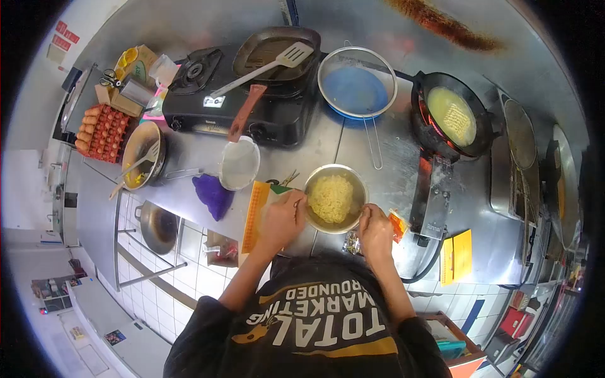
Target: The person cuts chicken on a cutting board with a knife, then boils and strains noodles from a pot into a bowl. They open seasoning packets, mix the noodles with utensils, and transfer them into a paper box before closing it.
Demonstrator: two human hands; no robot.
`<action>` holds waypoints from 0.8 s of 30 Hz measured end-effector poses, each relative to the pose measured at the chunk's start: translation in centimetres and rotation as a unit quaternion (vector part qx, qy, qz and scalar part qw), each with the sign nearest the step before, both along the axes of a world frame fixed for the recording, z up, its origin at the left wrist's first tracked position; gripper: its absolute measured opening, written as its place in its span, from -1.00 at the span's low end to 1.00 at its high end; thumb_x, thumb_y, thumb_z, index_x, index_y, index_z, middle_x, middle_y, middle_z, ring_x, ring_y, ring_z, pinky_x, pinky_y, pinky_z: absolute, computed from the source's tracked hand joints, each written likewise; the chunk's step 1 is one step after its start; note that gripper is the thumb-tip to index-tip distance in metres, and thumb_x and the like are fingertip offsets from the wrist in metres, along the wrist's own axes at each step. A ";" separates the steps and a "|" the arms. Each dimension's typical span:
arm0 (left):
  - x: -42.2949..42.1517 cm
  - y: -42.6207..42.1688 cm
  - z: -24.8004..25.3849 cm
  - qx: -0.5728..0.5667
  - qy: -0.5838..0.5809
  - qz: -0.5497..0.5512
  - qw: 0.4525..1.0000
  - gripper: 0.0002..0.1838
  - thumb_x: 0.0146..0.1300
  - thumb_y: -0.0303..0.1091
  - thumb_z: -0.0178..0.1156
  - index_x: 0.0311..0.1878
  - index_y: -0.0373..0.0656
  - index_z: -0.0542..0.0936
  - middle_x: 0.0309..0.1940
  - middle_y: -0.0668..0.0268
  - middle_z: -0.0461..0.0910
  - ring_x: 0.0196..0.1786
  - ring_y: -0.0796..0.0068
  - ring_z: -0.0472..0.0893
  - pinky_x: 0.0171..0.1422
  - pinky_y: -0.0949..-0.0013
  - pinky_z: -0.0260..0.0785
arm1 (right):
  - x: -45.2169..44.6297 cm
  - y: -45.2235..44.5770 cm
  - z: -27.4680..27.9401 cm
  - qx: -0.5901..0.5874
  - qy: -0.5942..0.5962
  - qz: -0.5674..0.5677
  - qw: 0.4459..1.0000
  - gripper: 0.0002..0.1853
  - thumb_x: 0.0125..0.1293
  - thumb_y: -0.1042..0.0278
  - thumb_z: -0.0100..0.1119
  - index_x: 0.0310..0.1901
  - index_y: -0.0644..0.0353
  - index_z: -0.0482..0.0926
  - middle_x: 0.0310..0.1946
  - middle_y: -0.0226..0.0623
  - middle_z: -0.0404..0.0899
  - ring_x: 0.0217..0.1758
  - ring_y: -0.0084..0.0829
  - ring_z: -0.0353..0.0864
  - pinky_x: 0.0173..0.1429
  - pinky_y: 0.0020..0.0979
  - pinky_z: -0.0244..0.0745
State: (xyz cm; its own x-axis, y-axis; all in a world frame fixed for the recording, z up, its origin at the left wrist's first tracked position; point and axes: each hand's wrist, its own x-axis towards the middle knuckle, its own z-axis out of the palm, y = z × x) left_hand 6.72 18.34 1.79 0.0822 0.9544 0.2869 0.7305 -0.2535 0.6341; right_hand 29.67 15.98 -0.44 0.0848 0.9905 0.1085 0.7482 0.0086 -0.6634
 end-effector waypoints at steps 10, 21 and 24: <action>-0.1 -0.4 0.6 -0.108 -0.171 -0.020 0.979 -0.93 0.35 -0.51 0.17 -0.16 -0.27 0.59 -0.44 0.08 0.63 -0.42 0.05 0.67 -0.39 0.22 0.46 | 0.0 0.4 1.6 0.046 0.140 0.026 0.989 -0.78 0.52 0.43 -0.02 -0.07 0.36 0.62 -0.27 0.00 0.72 -0.22 -0.15 0.78 -0.11 -0.23 0.63; -3.0 0.5 0.7 -0.235 0.001 -0.129 0.963 -0.70 0.28 -0.21 0.26 -0.02 -0.17 0.63 -0.35 0.04 0.68 -0.25 -0.06 0.68 -0.11 0.00 0.50 | 0.2 0.8 -0.6 0.010 0.042 0.047 0.998 -0.72 0.49 0.31 0.02 -0.13 0.35 0.65 -0.26 0.09 0.68 -0.22 0.06 0.69 -0.06 -0.09 0.54; -6.6 4.6 6.4 -0.276 0.021 -0.256 0.926 -0.61 0.26 -0.14 0.32 0.06 -0.17 0.63 -0.22 0.03 0.69 -0.14 0.01 0.69 -0.03 0.03 0.51 | 0.9 0.8 -1.7 0.007 0.000 0.023 1.000 -0.72 0.47 0.30 0.06 -0.11 0.36 0.66 -0.25 0.08 0.69 -0.24 0.01 0.70 -0.12 -0.18 0.58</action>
